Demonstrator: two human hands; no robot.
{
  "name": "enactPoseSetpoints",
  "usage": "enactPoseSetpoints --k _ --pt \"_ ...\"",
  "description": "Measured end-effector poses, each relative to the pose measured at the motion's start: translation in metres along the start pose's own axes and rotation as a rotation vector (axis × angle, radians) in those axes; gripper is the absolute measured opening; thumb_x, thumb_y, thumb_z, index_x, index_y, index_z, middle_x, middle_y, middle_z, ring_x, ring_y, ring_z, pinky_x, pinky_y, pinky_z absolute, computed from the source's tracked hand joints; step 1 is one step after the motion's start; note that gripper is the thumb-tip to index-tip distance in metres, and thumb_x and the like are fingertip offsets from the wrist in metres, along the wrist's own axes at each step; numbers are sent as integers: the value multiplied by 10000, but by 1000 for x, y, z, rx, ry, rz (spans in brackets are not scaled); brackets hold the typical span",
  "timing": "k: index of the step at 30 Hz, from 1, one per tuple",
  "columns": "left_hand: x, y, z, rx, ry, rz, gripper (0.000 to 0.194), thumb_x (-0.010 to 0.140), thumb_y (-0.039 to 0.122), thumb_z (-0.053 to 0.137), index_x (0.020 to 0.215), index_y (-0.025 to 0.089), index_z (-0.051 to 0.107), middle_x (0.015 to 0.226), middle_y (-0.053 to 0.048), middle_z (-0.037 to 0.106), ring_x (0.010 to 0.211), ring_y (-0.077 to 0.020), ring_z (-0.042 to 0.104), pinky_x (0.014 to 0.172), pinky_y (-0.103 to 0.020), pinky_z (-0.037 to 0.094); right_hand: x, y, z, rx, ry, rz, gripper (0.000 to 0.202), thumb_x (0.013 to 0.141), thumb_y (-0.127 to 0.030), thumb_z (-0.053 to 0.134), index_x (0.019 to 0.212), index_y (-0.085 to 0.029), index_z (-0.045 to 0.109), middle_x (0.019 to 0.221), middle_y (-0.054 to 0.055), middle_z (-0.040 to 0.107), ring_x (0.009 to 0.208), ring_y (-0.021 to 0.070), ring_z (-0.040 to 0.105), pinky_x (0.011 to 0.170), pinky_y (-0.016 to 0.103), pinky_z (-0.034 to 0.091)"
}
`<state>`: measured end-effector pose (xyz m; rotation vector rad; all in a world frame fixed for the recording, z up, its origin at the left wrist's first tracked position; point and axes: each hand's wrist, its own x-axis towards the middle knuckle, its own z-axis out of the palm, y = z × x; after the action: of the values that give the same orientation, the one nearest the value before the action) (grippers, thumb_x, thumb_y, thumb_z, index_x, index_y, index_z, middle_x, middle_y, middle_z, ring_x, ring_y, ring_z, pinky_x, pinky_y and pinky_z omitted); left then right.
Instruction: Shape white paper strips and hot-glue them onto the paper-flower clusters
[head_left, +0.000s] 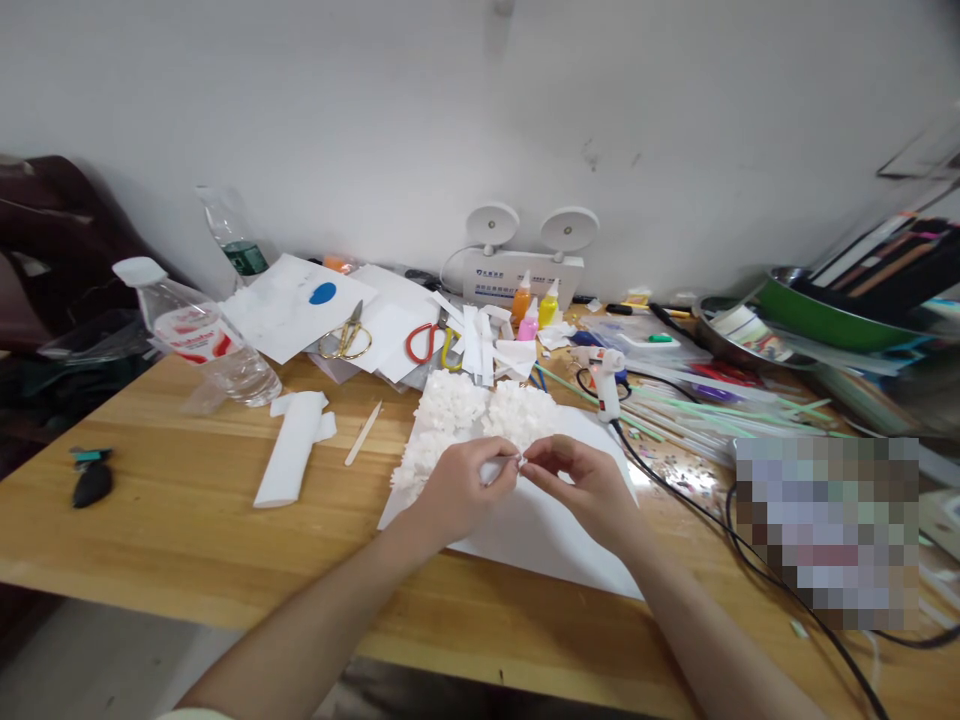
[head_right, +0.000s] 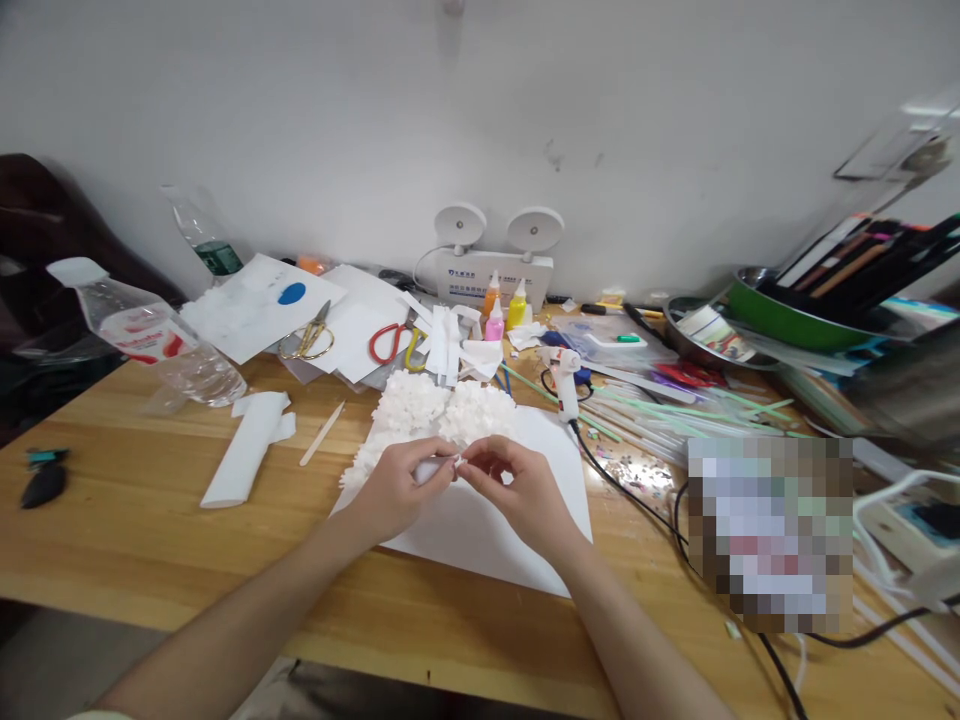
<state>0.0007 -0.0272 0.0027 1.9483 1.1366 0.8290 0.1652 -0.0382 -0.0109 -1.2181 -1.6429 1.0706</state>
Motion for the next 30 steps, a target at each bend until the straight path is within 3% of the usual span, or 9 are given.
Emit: enactPoseSetpoints --k 21,30 --pt "-2 -2 -1 89 -18 84 153 773 186 459 825 170 603 806 -27 652 754 -149 586 693 -235 432 2 0 -1 -101 32 -26 234 748 -392 574 822 -176 626 747 47 640 622 136 555 576 263 467" --pt "-1 -2 -2 50 -18 31 151 789 231 472 819 175 609 801 -22 652 745 -146 580 680 -235 425 2 0 0 -30 10 32 233 761 -404 553 789 -175 585 751 46 619 662 150 569 617 280 482"
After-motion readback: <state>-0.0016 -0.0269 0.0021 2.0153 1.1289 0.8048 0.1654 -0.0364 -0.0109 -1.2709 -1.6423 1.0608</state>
